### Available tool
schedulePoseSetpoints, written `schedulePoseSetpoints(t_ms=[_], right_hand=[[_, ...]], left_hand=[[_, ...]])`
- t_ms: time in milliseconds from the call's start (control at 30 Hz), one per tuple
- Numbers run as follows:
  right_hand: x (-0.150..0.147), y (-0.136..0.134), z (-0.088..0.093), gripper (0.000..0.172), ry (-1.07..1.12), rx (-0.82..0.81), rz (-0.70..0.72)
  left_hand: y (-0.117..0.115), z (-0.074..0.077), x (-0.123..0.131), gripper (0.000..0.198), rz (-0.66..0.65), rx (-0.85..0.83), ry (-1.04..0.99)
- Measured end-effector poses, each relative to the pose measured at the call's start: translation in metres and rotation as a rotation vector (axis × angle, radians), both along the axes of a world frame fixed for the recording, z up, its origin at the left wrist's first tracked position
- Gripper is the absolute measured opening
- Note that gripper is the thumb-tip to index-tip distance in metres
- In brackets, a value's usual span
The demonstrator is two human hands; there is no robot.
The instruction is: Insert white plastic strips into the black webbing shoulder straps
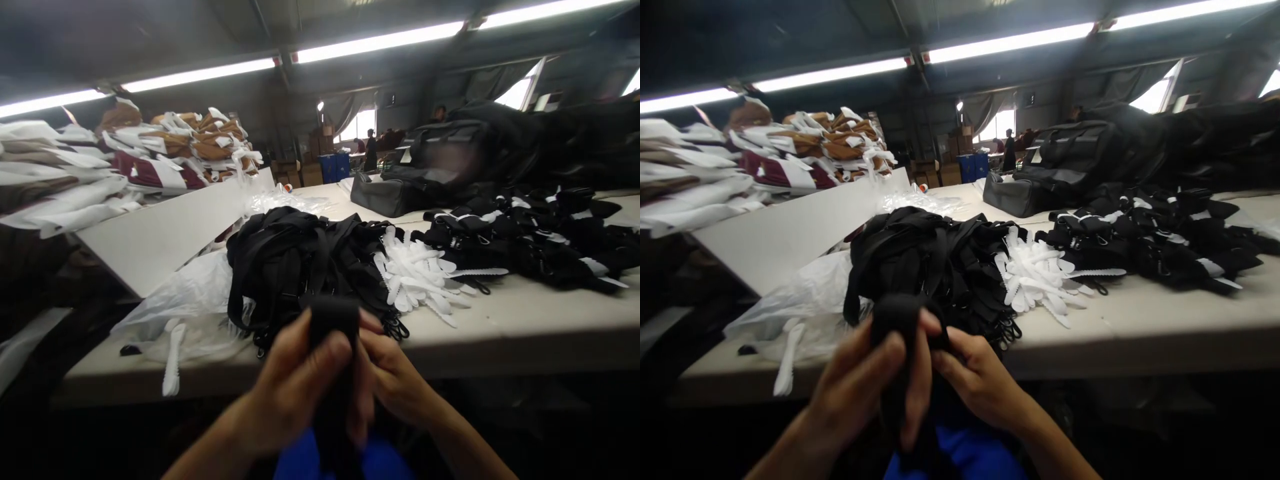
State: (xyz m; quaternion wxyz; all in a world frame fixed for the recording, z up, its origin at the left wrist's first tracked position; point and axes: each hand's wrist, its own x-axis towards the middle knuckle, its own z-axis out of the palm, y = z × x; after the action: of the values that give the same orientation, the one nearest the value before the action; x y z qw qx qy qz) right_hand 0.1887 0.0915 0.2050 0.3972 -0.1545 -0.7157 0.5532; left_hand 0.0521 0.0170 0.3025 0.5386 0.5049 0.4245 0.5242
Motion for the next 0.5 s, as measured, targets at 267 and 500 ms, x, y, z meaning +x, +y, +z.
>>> schedulePoseSetpoints(t_ms=[267,500], right_hand=[[-0.022,0.019,0.002,0.038,0.026,-0.483,0.348],[-0.005,-0.013,-0.003,0.050,0.155,-0.601,0.408]], left_hand=[[0.111,0.059,-0.044,0.022,0.024,0.273,-0.311],[0.110,0.040,-0.050,0.026,0.149,0.267,-0.296]])
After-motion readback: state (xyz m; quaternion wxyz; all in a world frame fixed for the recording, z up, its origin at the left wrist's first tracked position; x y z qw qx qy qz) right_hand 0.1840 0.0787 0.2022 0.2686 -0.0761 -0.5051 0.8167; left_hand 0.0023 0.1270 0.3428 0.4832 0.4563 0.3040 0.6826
